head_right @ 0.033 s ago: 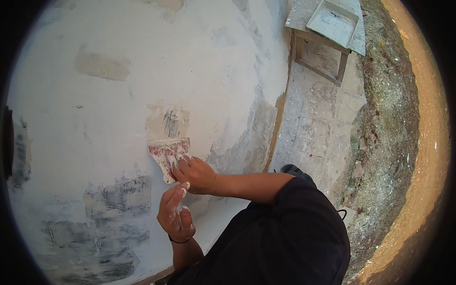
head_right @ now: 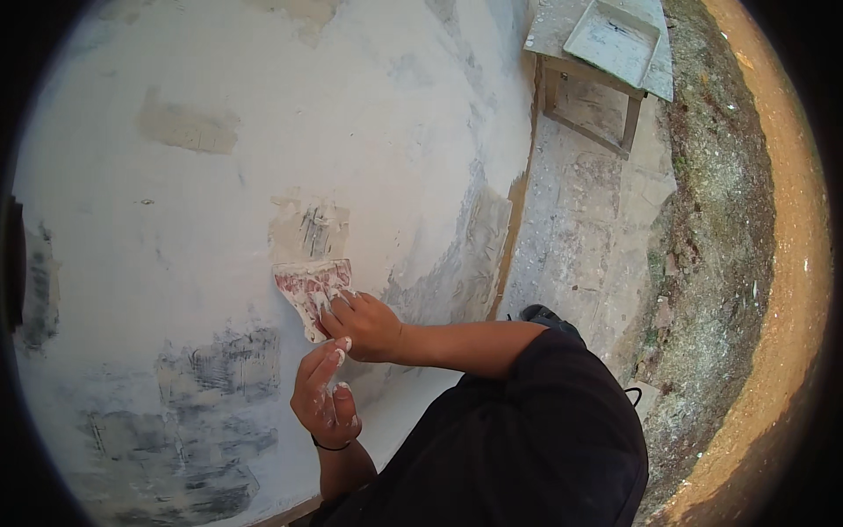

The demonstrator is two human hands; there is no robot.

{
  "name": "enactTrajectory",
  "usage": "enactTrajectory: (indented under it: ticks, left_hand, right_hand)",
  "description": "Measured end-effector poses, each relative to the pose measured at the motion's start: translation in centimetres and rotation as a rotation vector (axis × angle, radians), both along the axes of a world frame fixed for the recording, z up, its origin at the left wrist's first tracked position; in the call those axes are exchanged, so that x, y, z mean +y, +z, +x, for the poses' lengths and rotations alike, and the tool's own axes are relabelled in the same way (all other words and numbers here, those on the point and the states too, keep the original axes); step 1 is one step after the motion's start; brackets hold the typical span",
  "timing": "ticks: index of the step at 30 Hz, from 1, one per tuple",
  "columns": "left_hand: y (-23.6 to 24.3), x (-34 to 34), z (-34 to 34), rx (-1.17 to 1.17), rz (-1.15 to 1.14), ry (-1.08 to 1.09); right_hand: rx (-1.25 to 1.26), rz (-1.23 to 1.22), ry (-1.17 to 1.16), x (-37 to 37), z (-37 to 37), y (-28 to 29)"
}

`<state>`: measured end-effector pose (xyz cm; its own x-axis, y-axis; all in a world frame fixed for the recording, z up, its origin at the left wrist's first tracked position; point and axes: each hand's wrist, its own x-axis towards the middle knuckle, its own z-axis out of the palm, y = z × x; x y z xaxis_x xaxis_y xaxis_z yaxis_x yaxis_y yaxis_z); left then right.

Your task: The person applies plaster to an exterior wall with a scraper, using a scraper tray to hold the plaster.

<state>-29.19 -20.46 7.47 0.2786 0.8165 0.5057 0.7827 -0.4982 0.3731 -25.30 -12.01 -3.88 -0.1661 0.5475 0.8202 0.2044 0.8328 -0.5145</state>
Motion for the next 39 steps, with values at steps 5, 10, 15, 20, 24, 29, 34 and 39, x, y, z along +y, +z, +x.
enactTrajectory:
  ticks: [5, 10, 15, 20, 24, 29, 34, 39]
  left_hand:
    - [0.1, 0.1, -0.1, -0.002, 0.025, -0.013]
    - [-0.1, -0.1, -0.1, -0.019, 0.024, -0.010]
    - [0.1, -0.6, -1.1, -0.002, 0.029, 0.035]
    - [0.0, -0.8, -1.7, 0.002, 0.019, 0.071]
    - [0.0, -0.8, -2.4, 0.008, 0.009, 0.077]
    - [0.1, -0.4, -2.3, 0.019, 0.007, 0.069]
    - [0.2, -0.1, -2.3, 0.035, -0.001, 0.068]
    - [0.1, 0.6, -2.2, 0.024, -0.005, 0.047]
  right_hand:
    - [0.080, -0.145, 0.090, 3.8, 4.9, 1.5]
    - [-0.027, -0.311, 0.180, 11.7, 6.3, 1.4]
    - [0.111, -0.325, 0.163, 14.9, 6.3, 0.8]
    - [0.208, -0.577, 0.263, 15.1, 8.7, 1.0]
    - [0.329, -0.474, 0.090, 12.5, 8.1, 1.5]
    - [0.032, -0.047, -0.308, 6.8, 2.9, 1.5]
    - [-0.081, -0.004, -0.219, 4.1, 0.4, 0.4]
    - [-0.040, 0.003, -0.122, 4.4, 4.2, 1.0]
